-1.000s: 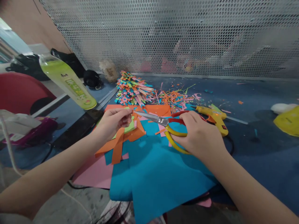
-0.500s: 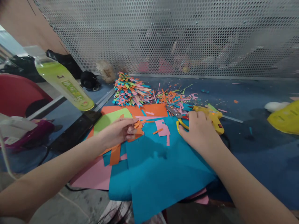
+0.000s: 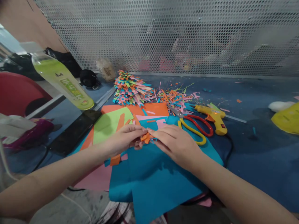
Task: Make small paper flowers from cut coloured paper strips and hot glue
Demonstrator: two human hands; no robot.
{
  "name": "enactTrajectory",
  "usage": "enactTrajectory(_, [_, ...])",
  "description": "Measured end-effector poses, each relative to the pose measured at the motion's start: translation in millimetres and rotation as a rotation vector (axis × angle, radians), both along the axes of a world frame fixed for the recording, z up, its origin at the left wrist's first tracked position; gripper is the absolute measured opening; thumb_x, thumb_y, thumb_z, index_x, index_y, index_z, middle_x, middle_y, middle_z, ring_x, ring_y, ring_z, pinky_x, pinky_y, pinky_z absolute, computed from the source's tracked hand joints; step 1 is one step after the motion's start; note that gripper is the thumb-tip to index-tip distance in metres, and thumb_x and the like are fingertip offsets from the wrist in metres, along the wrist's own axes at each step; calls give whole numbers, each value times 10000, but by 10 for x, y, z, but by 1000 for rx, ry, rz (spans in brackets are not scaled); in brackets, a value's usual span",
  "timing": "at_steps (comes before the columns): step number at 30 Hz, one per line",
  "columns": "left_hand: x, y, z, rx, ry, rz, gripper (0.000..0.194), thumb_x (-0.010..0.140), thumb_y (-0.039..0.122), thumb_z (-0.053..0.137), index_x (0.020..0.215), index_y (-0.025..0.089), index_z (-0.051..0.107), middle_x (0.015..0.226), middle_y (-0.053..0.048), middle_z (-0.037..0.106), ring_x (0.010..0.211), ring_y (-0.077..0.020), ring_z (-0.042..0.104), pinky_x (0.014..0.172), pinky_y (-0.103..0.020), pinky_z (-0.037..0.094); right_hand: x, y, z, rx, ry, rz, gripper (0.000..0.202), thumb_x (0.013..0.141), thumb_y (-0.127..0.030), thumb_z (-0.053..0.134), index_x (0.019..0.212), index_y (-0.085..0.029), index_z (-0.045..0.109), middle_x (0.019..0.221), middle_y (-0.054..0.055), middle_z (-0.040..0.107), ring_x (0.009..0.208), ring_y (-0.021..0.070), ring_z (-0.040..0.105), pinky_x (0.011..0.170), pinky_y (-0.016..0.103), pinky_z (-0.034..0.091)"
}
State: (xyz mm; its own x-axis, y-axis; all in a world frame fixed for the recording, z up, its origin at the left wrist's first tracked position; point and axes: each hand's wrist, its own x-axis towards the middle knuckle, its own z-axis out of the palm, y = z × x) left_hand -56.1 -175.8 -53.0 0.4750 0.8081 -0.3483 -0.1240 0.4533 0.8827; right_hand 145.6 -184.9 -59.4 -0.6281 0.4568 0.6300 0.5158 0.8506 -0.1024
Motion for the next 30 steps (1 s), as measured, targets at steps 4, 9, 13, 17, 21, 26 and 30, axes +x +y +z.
enactTrajectory(4, [-28,22,-1,55,9,-13,363,765,425,621,547,143,552,479,24,499,398,-55,383,412,-201,333,22,-25,15,-24,60,-13,176,871,-188,559,1033,-217,622,915,49,712,865,181,672,809,332,552])
enactTrajectory(9, [-73,24,70,372,249,46,353,848,409,516,634,145,610,508,15,507,454,-76,422,438,-206,325,-62,-78,113,-279,185,-148,65,847,-227,575,825,-250,632,787,19,710,740,194,684,653,307,557])
enactTrajectory(13, [-130,-14,179,542,252,87,244,840,353,539,786,153,667,599,21,514,522,-79,424,499,-211,343,-95,-87,187,-442,252,-136,119,850,-274,563,736,-256,595,684,2,681,580,164,639,519,280,516])
enactTrajectory(17, [-135,-56,190,559,260,17,197,777,324,631,865,160,695,662,-2,575,548,-88,440,500,-221,325,-79,-82,190,-466,264,-113,102,841,-270,560,747,-252,597,646,-3,658,550,153,617,503,272,506])
enactTrajectory(21, [-111,-67,154,590,299,-12,216,763,343,650,861,157,701,655,-14,569,556,-96,453,501,-226,329,-75,-85,179,-463,251,-84,82,834,-240,566,763,-254,605,658,-5,663,567,153,626,522,269,511])
enactTrajectory(26, [-91,-63,170,612,360,-33,201,766,310,644,843,132,694,552,35,441,507,-74,385,472,-213,301,-85,-87,180,-466,251,-51,94,816,-184,580,758,-255,603,653,-13,664,549,142,616,520,258,511])
enactTrajectory(30, [-88,-59,162,605,362,-45,196,751,293,656,851,128,692,547,43,432,500,-68,382,467,-207,298,-78,-93,167,-447,214,-54,92,827,-209,572,751,-253,600,661,-7,664,566,141,620,519,251,505])
